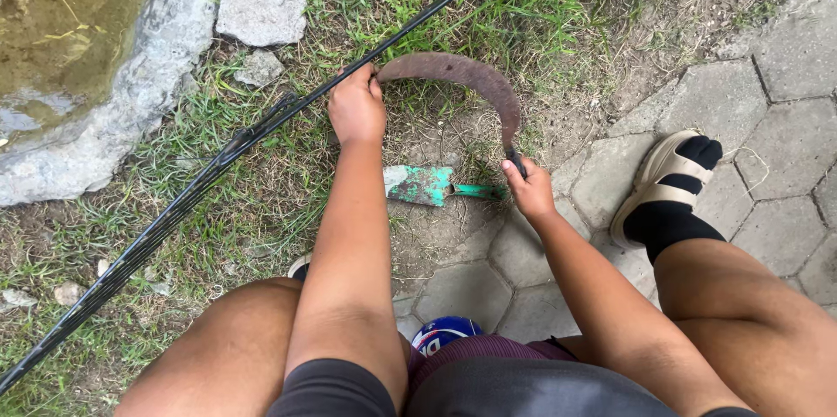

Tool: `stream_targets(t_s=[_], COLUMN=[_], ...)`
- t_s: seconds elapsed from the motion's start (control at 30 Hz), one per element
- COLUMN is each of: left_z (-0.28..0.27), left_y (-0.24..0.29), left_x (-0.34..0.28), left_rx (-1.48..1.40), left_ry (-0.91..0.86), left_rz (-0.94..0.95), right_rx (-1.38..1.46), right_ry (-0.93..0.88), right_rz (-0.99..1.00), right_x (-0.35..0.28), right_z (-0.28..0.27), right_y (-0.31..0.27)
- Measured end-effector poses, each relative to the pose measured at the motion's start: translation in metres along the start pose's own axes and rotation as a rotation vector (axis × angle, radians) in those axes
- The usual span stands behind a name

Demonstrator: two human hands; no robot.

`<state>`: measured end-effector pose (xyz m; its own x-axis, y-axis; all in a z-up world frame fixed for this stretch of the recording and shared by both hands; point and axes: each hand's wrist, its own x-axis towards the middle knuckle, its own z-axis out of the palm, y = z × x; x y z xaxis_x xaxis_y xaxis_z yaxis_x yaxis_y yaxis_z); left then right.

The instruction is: The person cuts and pulls grass from the ground using a sickle and their hands.

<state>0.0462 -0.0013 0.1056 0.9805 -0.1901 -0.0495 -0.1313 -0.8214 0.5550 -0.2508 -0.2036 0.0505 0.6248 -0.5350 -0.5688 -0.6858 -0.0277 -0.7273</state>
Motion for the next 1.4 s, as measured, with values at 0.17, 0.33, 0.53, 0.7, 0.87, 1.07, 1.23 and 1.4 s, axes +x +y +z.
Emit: stream_targets(t_s=[0.17, 0.33, 0.53, 0.7, 0.87, 1.07, 1.23, 1.4], left_z=[0.025, 0.096, 0.11, 0.088, 0.08, 0.082, 0.068, 0.02], left_y=[-0.027, -0.078, -0.08, -0.071, -0.075, -0.084, -0.092, -0.076], left_x=[-0.01, -0.021, -0.023, -0.024, -0.02, -0.021, -0.031, -0.055], left_rx=[-0.172, -0.973, -1.21, -1.24, -1.215, -1.162, -1.036, -0.449], left_ry=[0.078, 0.262, 0.294, 0.257, 0.159, 0.137, 0.074, 0.037], left_rz=[-0.022, -0.346, -0.684, -0.787, -0.803, -0.725, -0.72, -0.447], right_rx=[-0.065, -0.2, -0.3, -0.416, -0.539, -0.585, -0.526, -0.476], right_ry=[0.075, 0.107, 0.055, 0.013, -0.001, 0.011, 0.082, 0.075], right_rz=[-0.009, -0.092, -0.079, -0.041, -0.158, -0.207, -0.211, -0.102], right_x=[-0.001, -0.001, -0.003, -0.009, -0.011, -0.01, -0.015, -0.018], right_z=[0.002, 0.009, 0.02, 0.024, 0.026, -0.01, -0.017, -0.024], right_y=[-0.012, -0.024, -0.049, -0.078, -0.095, -0.062, -0.041, -0.037])
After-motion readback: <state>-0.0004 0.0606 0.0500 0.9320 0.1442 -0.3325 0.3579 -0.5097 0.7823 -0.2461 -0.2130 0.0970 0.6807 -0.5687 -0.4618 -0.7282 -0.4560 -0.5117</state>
